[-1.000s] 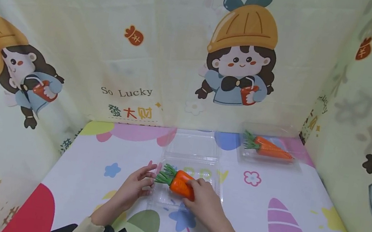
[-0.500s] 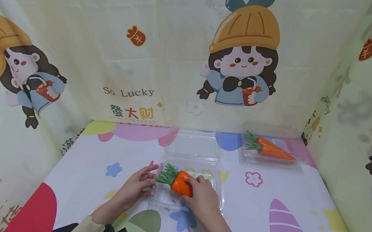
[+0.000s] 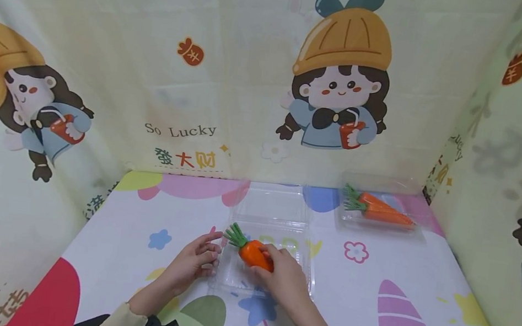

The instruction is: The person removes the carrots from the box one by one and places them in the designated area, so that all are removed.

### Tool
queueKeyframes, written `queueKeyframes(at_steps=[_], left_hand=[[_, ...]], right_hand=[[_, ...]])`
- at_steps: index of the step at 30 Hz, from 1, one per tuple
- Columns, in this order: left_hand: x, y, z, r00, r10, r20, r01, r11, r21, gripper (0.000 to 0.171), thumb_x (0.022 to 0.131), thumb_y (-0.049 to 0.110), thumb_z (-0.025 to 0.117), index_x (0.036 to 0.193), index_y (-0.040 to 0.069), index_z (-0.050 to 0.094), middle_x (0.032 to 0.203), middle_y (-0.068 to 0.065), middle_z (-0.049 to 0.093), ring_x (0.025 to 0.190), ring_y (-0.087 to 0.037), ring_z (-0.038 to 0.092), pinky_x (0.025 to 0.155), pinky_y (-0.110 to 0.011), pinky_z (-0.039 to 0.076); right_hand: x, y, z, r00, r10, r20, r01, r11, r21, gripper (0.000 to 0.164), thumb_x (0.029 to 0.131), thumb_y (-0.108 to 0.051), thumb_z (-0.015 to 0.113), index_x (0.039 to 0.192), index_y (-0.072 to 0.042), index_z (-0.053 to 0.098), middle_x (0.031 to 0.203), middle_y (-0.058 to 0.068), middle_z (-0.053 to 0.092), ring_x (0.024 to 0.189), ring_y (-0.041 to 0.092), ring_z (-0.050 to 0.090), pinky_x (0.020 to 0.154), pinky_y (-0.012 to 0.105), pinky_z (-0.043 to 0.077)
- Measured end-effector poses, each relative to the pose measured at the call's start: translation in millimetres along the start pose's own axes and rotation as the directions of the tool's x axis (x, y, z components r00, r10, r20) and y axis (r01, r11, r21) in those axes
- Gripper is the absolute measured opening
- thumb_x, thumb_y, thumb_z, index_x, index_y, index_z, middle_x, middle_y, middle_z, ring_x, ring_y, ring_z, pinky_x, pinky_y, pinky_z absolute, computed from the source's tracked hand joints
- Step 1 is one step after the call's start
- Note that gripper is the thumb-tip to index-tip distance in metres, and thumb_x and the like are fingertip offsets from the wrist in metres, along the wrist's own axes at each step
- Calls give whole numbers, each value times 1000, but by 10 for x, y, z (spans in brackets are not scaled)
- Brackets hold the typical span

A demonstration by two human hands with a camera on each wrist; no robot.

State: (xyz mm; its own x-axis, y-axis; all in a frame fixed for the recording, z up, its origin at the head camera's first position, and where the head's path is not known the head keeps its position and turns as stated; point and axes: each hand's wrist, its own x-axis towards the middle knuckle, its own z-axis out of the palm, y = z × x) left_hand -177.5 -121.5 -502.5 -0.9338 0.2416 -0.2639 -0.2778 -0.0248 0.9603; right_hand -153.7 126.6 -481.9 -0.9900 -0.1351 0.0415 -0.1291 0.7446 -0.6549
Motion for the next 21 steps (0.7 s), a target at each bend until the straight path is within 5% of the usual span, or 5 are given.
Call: queueKeyframes(at_steps=[9, 16, 21], left_hand=[[-8, -4, -12, 1000, 4, 7, -4, 1000, -4, 57, 101, 0, 53, 156, 2, 36, 114, -12, 55, 80, -13, 59, 67, -24, 55], [0, -9, -23, 1000, 8, 23, -8, 1000, -18, 58, 101, 0, 53, 156, 1, 36, 112, -12, 55, 80, -13, 59, 67, -24, 54], [9, -13, -29, 1000, 14, 28, -13, 1000, -25, 58, 101, 0, 54, 156, 1, 36, 110, -10, 55, 80, -13, 59, 66, -24, 54]], right_hand=[[69, 16, -52, 996, 85, 18, -87, 987, 135, 51, 92, -39, 77, 137, -20, 62, 105, 5, 72, 90, 20, 66, 80, 42, 61], [134, 19, -140, 980, 186, 75, -200, 870, 452, 59, 97, -39, 72, 148, -18, 51, 115, 14, 65, 85, 23, 66, 69, 35, 63], [157, 25, -231, 972, 212, 102, -233, 821, 521, 65, 97, -44, 70, 152, -20, 46, 118, 16, 63, 84, 23, 65, 73, 37, 63]])
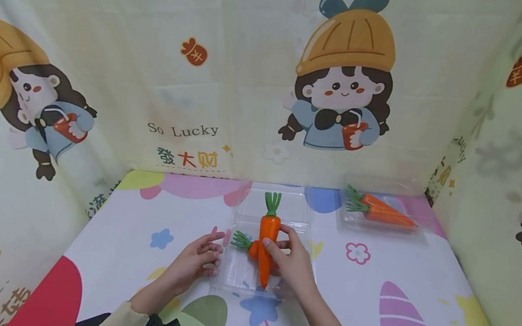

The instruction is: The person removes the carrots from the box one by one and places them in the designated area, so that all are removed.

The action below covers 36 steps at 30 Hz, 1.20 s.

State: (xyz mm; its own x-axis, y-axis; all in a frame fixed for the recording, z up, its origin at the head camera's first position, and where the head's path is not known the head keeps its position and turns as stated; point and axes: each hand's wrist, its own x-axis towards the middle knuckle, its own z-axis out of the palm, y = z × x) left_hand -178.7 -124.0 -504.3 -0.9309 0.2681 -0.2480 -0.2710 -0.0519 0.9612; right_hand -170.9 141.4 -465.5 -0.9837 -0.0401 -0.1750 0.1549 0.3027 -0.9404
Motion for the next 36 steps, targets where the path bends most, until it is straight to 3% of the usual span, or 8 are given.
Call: queueKeyframes(at_steps=[7, 17, 27, 36], left_hand=[[-12, 13, 2, 1000, -11, 9, 12, 1000, -22, 57, 102, 0, 53, 156, 1, 35, 111, -10, 55, 79, -12, 59, 67, -23, 54], [-4, 16, -4, 999, -38, 8, 39, 998, -53, 58, 103, 0, 53, 157, 3, 34, 109, -7, 55, 78, -11, 59, 66, -22, 54], [4, -8, -15, 999, -45, 16, 46, 996, -74, 57, 102, 1, 54, 156, 3, 35, 108, -6, 56, 78, -11, 60, 66, -23, 53], [5, -1, -10, 999, -38, 19, 39, 996, -78, 57, 102, 1, 54, 156, 2, 34, 106, -4, 56, 76, -11, 59, 65, -22, 53]], right_hand=[[15, -101, -168, 998, 56, 39, -60, 992, 112, 71, 99, -44, 67, 157, -15, 37, 118, 17, 64, 80, 23, 66, 71, 36, 63], [11, -147, -249, 991, 110, 72, -122, 971, 204, 69, 102, -36, 64, 160, -20, 29, 119, 17, 65, 75, 21, 64, 68, 31, 62], [-54, -137, -335, 995, 89, 51, -97, 979, 182, 62, 101, -25, 61, 154, -14, 33, 123, 18, 57, 79, 23, 62, 67, 35, 62], [-115, -42, -468, 994, 102, 29, -105, 986, 133, 67, 100, -29, 62, 154, -7, 30, 143, 23, 44, 87, 23, 58, 66, 34, 62]])
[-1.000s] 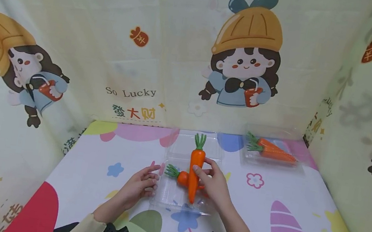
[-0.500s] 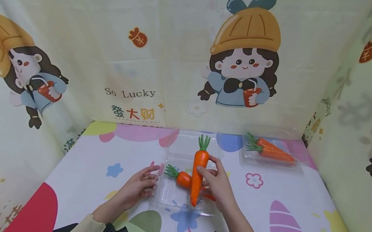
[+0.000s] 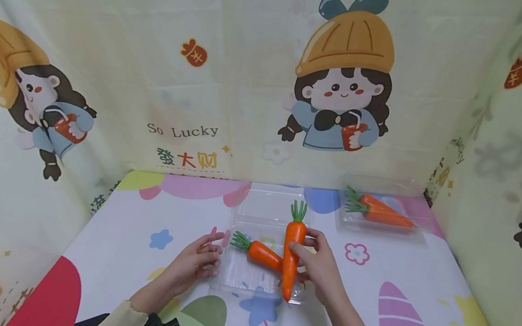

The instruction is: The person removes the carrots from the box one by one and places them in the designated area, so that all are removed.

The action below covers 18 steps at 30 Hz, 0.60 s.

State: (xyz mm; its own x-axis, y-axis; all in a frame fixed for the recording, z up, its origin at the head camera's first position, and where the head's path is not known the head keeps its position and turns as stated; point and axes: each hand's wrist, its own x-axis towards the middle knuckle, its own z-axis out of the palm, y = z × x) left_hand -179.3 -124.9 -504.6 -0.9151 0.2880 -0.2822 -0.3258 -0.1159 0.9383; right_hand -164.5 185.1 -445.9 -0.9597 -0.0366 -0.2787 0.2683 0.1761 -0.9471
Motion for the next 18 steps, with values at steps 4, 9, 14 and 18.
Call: queueKeyframes(at_steps=[4, 9, 14, 18], left_hand=[[1, -4, 4, 1000, -1, 1, 1, 1000, 1, 57, 102, 1, 54, 156, 2, 34, 107, -5, 57, 76, -11, 59, 65, -23, 53], [1, -5, 0, 1000, -4, -10, 4, 1000, 11, 58, 101, 2, 56, 155, 3, 36, 106, -4, 57, 77, -11, 60, 65, -23, 55], [1, -5, -1, 1000, -9, -15, 9, 1000, 23, 57, 101, 2, 57, 154, 4, 37, 108, -6, 57, 78, -11, 60, 66, -23, 56], [9, -1, -5, 1000, -14, -24, 15, 1000, 28, 57, 101, 3, 57, 155, 5, 37, 108, -5, 58, 78, -11, 60, 66, -24, 56]], right_hand=[[-23, 56, -84, 1000, 5, -9, -5, 1000, 1, 69, 101, -28, 61, 157, -10, 26, 143, 24, 42, 88, 24, 57, 67, 35, 62], [-43, 132, -208, 1000, -1, -22, 1, 1000, -17, 69, 101, -27, 61, 159, -12, 25, 142, 25, 43, 91, 25, 58, 69, 38, 63], [-62, 209, -363, 999, 5, -46, -7, 999, -33, 71, 102, -27, 61, 159, -11, 23, 139, 23, 42, 94, 24, 58, 71, 39, 64], [-87, 249, -477, 997, 19, -74, -23, 998, -57, 72, 102, -28, 62, 159, -11, 23, 138, 23, 41, 95, 25, 59, 72, 39, 63]])
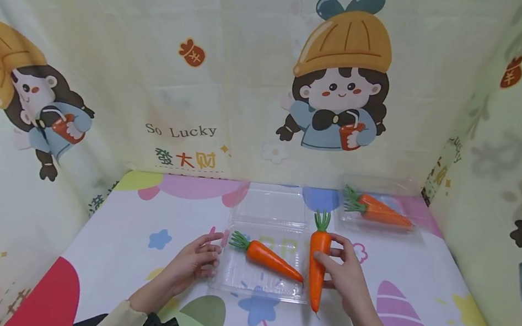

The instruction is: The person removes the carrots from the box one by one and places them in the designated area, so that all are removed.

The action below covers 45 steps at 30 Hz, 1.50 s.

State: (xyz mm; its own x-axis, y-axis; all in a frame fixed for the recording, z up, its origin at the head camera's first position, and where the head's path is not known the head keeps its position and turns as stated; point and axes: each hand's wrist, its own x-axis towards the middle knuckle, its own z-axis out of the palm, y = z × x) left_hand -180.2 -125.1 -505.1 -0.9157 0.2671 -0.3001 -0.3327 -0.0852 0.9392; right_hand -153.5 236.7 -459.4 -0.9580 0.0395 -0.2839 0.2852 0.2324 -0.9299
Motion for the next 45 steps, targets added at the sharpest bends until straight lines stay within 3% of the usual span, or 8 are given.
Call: queueKeyframes(at_steps=[6, 14, 21, 26, 32, 38, 45], left_hand=[[5, 10, -8, 1000, 5, -24, -5, 1000, 14, 56, 101, 4, 58, 154, 6, 39, 109, -7, 58, 79, -12, 60, 66, -24, 55], [-11, 9, 9, 1000, -1, -9, 1, 1000, 13, 56, 102, 5, 57, 154, 4, 38, 111, -7, 58, 79, -12, 60, 66, -23, 55], [5, 7, 14, 1000, -7, -13, 7, 1000, 18, 55, 101, 5, 57, 153, 4, 39, 110, -7, 58, 78, -12, 60, 65, -23, 55], [11, 9, 16, 1000, -14, -15, 14, 1000, 17, 55, 101, 4, 57, 153, 5, 39, 107, -4, 57, 78, -12, 60, 65, -23, 55], [8, 8, 11, 1000, -17, -21, 17, 1000, 19, 56, 100, 4, 58, 153, 4, 39, 106, -3, 57, 79, -13, 60, 65, -23, 55], [7, 4, 1, 1000, -20, -23, 21, 1000, 24, 57, 100, 4, 59, 153, 3, 38, 106, -3, 57, 79, -13, 60, 65, -24, 56], [29, 19, -7, 1000, -13, -14, 14, 999, 37, 56, 100, 5, 59, 152, 3, 39, 108, -6, 58, 79, -13, 60, 64, -24, 56]], right_hand=[[-14, 82, -169, 999, 6, -42, -7, 999, -46, 73, 101, -34, 64, 158, -11, 26, 135, 22, 43, 92, 24, 60, 71, 37, 63], [-52, 286, -474, 997, -2, -71, -5, 994, -107, 71, 102, -36, 64, 157, -9, 28, 130, 20, 46, 88, 18, 63, 71, 34, 63], [-46, 353, -728, 997, 6, -76, -24, 974, -227, 75, 104, -42, 59, 158, -3, 24, 137, 35, 45, 90, 20, 66, 73, 33, 63], [-3, 447, -875, 995, 9, -96, -35, 962, -272, 77, 103, -45, 58, 157, -1, 24, 138, 37, 44, 90, 21, 66, 72, 34, 63], [74, 528, -1016, 992, 70, -106, -101, 942, -321, 82, 103, -51, 56, 159, -1, 22, 141, 41, 40, 85, 22, 68, 73, 39, 63], [111, 590, -1125, 990, 92, -110, -126, 928, -352, 85, 102, -52, 57, 157, 2, 23, 138, 43, 41, 90, 28, 67, 74, 42, 63], [151, 635, -1300, 987, 60, -151, -121, 892, -435, 87, 99, -54, 60, 153, 5, 28, 131, 41, 45, 100, 41, 60, 73, 40, 62]])
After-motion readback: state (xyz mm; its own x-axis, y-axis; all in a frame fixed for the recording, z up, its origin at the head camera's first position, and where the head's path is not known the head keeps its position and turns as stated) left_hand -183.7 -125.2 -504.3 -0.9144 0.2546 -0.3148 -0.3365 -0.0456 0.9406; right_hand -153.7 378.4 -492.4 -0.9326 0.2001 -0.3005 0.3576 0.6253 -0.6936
